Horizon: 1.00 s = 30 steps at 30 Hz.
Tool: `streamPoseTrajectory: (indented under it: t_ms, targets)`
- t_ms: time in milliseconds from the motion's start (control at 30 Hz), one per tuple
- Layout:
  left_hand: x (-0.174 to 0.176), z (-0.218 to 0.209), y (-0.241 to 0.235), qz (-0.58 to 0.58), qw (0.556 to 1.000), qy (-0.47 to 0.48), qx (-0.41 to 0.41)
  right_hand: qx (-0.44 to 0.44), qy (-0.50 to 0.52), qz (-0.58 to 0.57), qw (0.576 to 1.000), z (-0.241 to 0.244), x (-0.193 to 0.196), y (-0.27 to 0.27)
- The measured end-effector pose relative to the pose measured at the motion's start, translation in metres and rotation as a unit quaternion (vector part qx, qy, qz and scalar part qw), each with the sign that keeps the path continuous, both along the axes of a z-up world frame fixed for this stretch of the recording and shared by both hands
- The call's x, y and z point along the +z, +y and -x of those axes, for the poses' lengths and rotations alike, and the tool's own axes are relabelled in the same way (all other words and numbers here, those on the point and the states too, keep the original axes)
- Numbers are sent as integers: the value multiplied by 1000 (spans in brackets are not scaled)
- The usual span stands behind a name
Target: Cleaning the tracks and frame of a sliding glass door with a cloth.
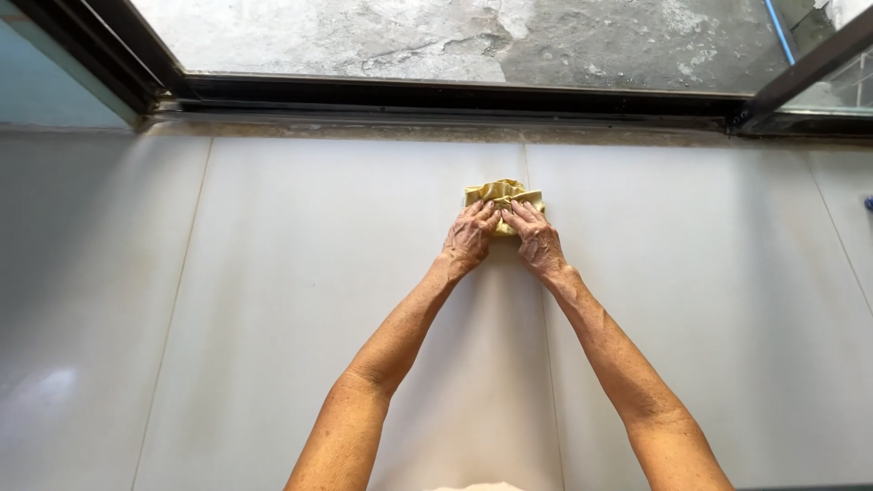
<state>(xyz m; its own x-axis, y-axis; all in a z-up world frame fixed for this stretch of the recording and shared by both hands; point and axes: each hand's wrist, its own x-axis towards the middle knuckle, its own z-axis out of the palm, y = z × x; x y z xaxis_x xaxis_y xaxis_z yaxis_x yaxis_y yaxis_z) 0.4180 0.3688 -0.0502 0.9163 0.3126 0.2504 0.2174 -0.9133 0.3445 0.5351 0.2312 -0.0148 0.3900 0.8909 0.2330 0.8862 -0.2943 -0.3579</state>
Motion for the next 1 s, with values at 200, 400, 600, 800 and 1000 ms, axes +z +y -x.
streamPoseTrajectory:
  t_ms: [200,400,600,800,1000]
  targets:
    - [10,64,-71,-7,1000,-5,0,0,0,0,1000,59,-3,-71]
    - [15,127,-147,-1,1000,-8,12,7,-13,4,1000,116,-7,-144]
    - [26,191,-225,12,1000,1,29,16,-17,-2,1000,178,-1,-217]
    - [31,256,-303,23,997,-57,38,36,-11,-12,999,237,7,-294]
    - [29,310,-365,25,994,-91,47,45,6,1,999,292,24,-354]
